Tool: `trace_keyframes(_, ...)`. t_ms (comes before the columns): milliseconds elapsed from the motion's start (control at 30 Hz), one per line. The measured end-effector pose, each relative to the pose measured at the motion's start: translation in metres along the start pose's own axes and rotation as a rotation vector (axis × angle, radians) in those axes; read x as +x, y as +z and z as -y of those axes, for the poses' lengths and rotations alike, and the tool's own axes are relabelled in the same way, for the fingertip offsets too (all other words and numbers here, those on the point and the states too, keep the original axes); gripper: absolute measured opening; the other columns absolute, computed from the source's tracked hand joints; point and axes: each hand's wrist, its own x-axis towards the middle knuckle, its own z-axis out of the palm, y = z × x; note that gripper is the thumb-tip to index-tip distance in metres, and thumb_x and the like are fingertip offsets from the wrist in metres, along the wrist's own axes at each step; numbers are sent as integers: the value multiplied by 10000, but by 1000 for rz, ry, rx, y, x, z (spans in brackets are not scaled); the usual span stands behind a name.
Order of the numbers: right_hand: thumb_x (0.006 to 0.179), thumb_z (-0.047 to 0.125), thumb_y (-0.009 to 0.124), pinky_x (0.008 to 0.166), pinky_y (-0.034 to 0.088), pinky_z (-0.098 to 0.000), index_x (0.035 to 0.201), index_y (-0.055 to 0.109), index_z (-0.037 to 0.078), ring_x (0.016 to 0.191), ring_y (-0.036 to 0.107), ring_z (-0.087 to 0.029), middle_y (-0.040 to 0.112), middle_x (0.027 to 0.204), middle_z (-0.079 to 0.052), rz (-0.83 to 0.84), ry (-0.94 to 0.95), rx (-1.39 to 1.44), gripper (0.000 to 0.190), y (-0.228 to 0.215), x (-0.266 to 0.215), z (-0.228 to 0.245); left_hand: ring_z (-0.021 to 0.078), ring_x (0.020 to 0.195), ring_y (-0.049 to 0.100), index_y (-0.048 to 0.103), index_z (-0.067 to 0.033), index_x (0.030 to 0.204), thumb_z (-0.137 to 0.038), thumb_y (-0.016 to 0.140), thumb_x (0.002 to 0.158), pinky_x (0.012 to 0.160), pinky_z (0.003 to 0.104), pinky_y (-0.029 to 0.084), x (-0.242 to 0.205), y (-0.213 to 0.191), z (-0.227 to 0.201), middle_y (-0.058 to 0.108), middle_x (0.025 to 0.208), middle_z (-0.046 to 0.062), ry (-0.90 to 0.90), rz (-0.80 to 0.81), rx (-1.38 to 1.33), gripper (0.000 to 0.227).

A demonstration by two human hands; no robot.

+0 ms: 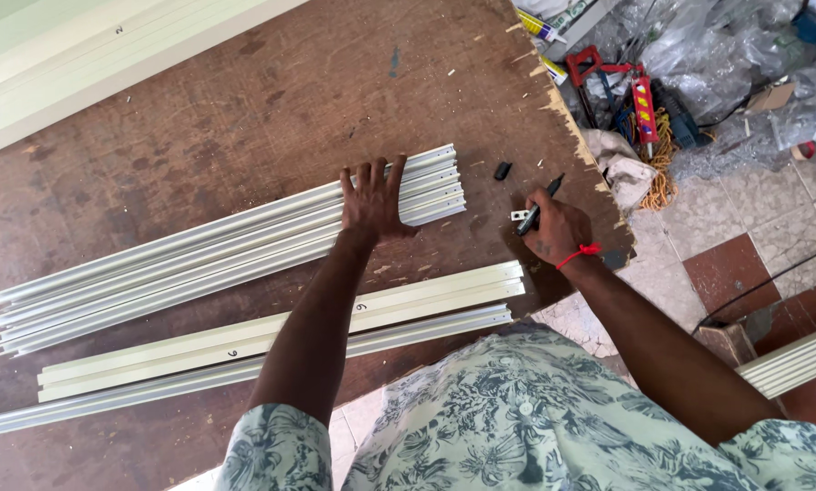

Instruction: The person uses a small metal template and a black marker to mark multiple long, off-white plastic moldings laid on a wooden workbench. They repeatedly place the template at the end of each molding, mark it, and move to the next piece, stacking marked pieces aside.

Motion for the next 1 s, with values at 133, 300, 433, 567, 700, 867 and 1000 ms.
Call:
trace_keyframes(133,749,124,771,632,516,-481,1067,597,133,736,709,-358,706,771,-112,2,-4,49,363,-1,-3,-2,415,1445,349,215,-217,1608,-781,687,698,1096,741,271,-19,13,-21,309,1649,196,143,-299,56,1170)
trace_keyframes(300,774,143,779,653,524,-483,1060,592,122,767,716,-366,736,846,-103,-57,-13,117,342,-4,-6,-1,355,1241,595,539,-175,1389,-662,531,940,1029,544,509,-72,49,-66,621,1352,151,361,-7,-198,663)
trace_keyframes(433,788,163,792,660,525,-482,1067,598,124,766,717,-367,731,818,-112,0,37,92,342,-5,-4,0,326,1118,669,650,-174,1247,-630,499,981,892,505,591,-82,51,-71,694,1241,129,338,52,-254,549)
trace_keyframes(567,776,170,799,637,529,-463,1069,586,118,745,726,-338,722,808,-100,19,6,104,366,-4,-2,-2,311,979,766,607,-177,1341,-416,372,1107,839,486,610,-81,29,-67,781,1101,160,185,176,-298,409)
trace_keyframes(700,779,137,795,647,532,-445,1048,601,122,734,727,-312,713,771,-84,11,39,139,332,2,-4,-9,322,990,725,509,-167,1357,-554,604,922,830,468,591,-73,14,-53,713,1185,154,171,217,-465,590)
trace_keyframes(867,706,125,827,648,557,-387,996,622,136,711,737,-246,713,776,-52,30,8,381,355,17,-2,-9,320,1055,660,574,-123,1305,-482,808,796,840,442,584,-69,31,-30,565,1395,149,361,24,-276,665)
trace_keyframes(1000,698,107,813,647,553,-381,1010,615,133,716,732,-229,713,784,-49,67,-71,379,371,22,-9,-1,263,1078,654,705,-175,1176,-399,788,814,950,431,559,-74,54,-28,661,1212,70,364,-204,-220,434)
